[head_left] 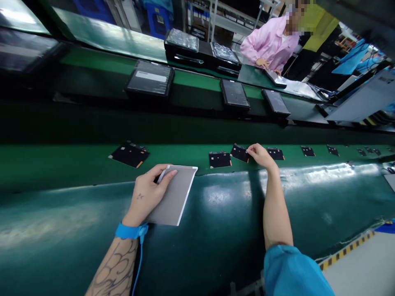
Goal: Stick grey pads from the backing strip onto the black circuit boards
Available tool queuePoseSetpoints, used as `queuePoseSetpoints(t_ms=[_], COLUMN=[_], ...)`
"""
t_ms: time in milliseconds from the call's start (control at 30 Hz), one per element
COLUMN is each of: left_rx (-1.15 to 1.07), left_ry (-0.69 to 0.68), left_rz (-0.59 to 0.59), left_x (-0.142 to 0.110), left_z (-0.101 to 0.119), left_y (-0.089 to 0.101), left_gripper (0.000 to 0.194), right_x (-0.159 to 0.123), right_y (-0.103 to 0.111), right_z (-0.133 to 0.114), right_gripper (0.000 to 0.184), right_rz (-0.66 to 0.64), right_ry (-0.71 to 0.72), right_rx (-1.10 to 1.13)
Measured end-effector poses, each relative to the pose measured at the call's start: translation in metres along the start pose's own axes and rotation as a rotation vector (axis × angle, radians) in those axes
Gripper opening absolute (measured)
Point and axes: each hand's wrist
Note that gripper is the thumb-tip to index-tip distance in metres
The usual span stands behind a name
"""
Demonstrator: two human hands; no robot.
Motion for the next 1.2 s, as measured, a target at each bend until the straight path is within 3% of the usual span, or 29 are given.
queuePoseSetpoints(t_ms=[200,400,633,767,933,1000,1133,1200], left_rx=[-0.001,-0.006,-0.02,-0.042,-0.068,-0.092,-0.168,-0.208], left_ry=[-0.005,-0.029,-0.02,-0.031,-0.044,-0.044,-0.015,-0.014], left_rz=[-0.006,0.0,-0.002,0.003,0.022,0.026,0.049,0.041], left_x=[0.0,0.0,0.0,0.001,0.0,-0.001,-0.006,-0.007], left_z=[0.001,0.0,-0.007,-0.01,-0.01,-0.009,-0.006,-0.001], left_y=[0.0,-0.001,-0.003,-0.004,-0.006,-0.006,-0.015,-0.026], left_gripper=[0.037,0.035,0.037,0.036,0.034,0.034,0.035,0.035], right_x=[0.001,0.0,-0.002,-0.003,-0.004,-0.009,-0.041,-0.065], right_y=[-0.004,-0.002,0.004,-0.002,-0.022,-0.033,-0.056,-0.067], right_z=[0.003,0.007,0.014,0.001,-0.034,-0.049,-0.083,-0.102], right_gripper=[0.012,0.032,0.031,0.025,0.028,0.031,0.032,0.029], right_rz=[0.089,0.197,0.084,0.069,0.043,0.144,0.533,0.553], right_ry=[0.021,-0.047,-0.036,0.001,0.068,0.068,0.095,0.167], right_rx=[-0.096,-0.087,-0.052,-0.046,-0.063,-0.044,0.16,0.301])
Point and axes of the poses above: each hand's wrist, its own x-axis towards the middle knuckle, its own y-axis out of the back of the hand, z = x × y, and after that the axes turned 10 degrees about -x, right-handed
